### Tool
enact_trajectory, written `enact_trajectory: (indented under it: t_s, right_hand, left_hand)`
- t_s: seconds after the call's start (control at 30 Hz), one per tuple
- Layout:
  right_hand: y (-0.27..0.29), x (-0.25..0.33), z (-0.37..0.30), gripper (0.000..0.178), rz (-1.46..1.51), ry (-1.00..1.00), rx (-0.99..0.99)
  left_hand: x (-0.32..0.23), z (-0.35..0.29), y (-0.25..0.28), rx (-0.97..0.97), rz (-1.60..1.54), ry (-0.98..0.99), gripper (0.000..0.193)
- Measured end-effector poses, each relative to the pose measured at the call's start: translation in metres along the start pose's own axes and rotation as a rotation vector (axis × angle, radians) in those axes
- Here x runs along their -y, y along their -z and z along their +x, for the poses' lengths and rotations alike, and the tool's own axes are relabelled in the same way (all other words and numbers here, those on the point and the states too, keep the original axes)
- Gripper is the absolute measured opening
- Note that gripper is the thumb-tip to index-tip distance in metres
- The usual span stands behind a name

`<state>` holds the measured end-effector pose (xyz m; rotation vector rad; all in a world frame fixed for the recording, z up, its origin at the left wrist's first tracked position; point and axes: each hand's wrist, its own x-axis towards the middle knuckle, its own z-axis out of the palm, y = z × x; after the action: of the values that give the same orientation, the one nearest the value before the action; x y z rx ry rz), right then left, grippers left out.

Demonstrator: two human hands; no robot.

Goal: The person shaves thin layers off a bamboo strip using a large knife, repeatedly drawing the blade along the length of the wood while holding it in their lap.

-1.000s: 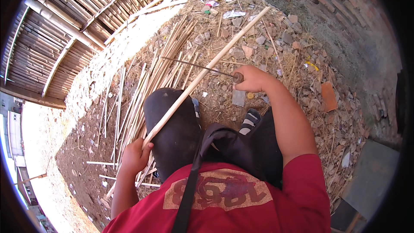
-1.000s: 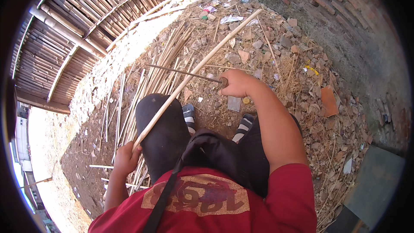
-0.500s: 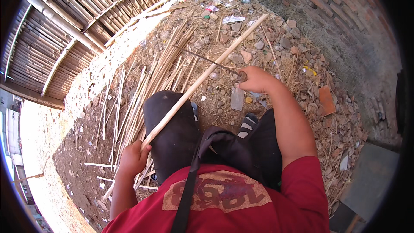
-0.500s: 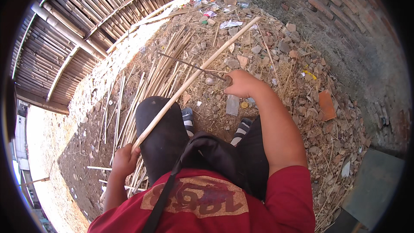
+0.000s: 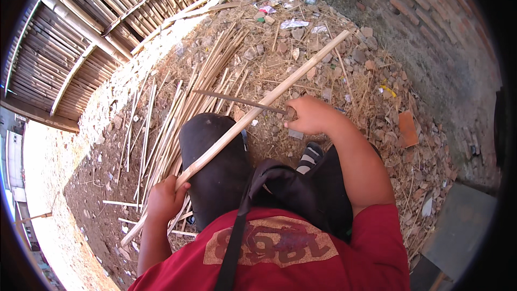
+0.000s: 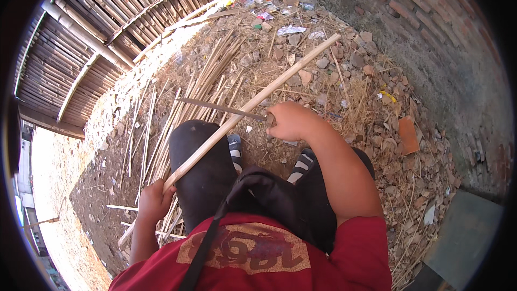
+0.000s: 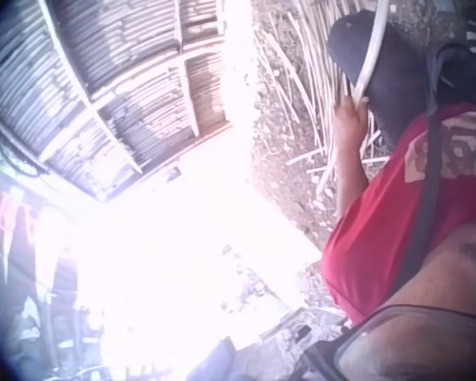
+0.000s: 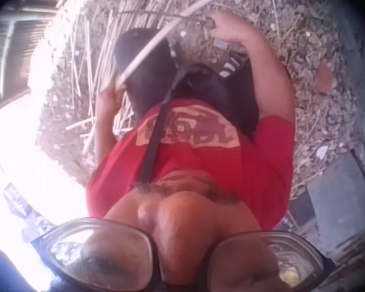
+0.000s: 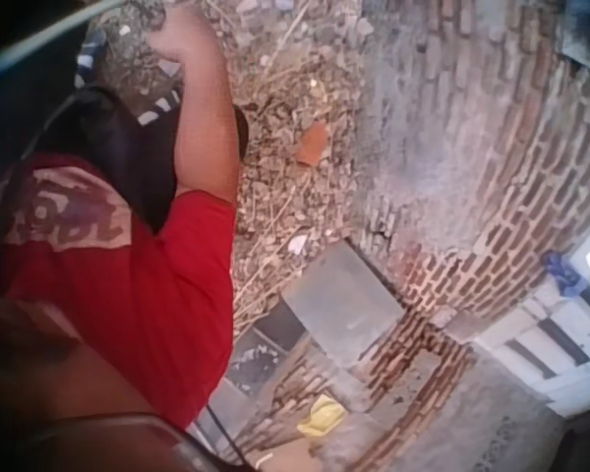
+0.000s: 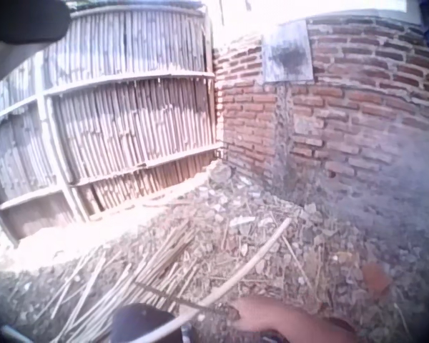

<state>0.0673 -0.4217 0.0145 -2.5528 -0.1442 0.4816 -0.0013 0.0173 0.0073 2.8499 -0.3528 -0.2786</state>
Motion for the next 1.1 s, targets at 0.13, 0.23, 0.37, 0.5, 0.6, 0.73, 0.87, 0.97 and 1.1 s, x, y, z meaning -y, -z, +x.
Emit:
enact_trajectory:
  t_s: [0.13, 0.23, 0.37, 0.5, 0.6, 0.73, 0.87, 0.97, 1.1]
  right_hand:
    - [0.003, -0.044, 0.003, 0.049, 0.239, -0.043, 0.178]
    - [0.007, -0.043, 0.003, 0.050, 0.229, -0.109, 0.132]
    - [-0.001, -0.005, -0.002, 0.047, -0.020, 0.055, -0.051]
    - [-0.009, -0.047, 0.017, 0.040, 0.126, -0.077, -0.007]
    - [-0.004, -0.060, 0.020, 0.035, 0.117, -0.070, -0.147]
    - [0.002, -0.004, -0.004, 0.033, -0.128, -0.012, -0.169]
    - [0.001, -0.044, -0.004, 0.030, -0.005, -0.113, -0.146]
    - [0.011, -0.081, 0.004, 0.028, 0.145, -0.291, -0.300]
    - [0.006, -0.035, -0.008, 0.031, -0.037, -0.078, -0.177]
  left_hand:
    - [0.007, 0.006, -0.010, 0.005, -0.060, -0.055, 0.040]
    - [0.003, 0.009, -0.010, -0.012, -0.110, -0.062, 0.040]
    - [0.001, 0.002, -0.007, -0.029, -0.113, -0.057, 0.041]
    - [0.002, 0.007, -0.015, -0.042, -0.078, -0.050, 0.040]
    - [-0.007, 0.003, -0.007, -0.066, -0.017, -0.028, 0.042]
    - [-0.004, -0.003, 0.000, -0.019, -0.033, -0.003, 0.044]
    - [0.000, 0.001, -0.009, -0.033, -0.023, -0.094, 0.046]
    - [-0.006, 0.002, 0.002, -0.016, 0.060, -0.058, 0.047]
    - [-0.001, 0.004, 0.004, 0.010, 0.006, -0.046, 0.046]
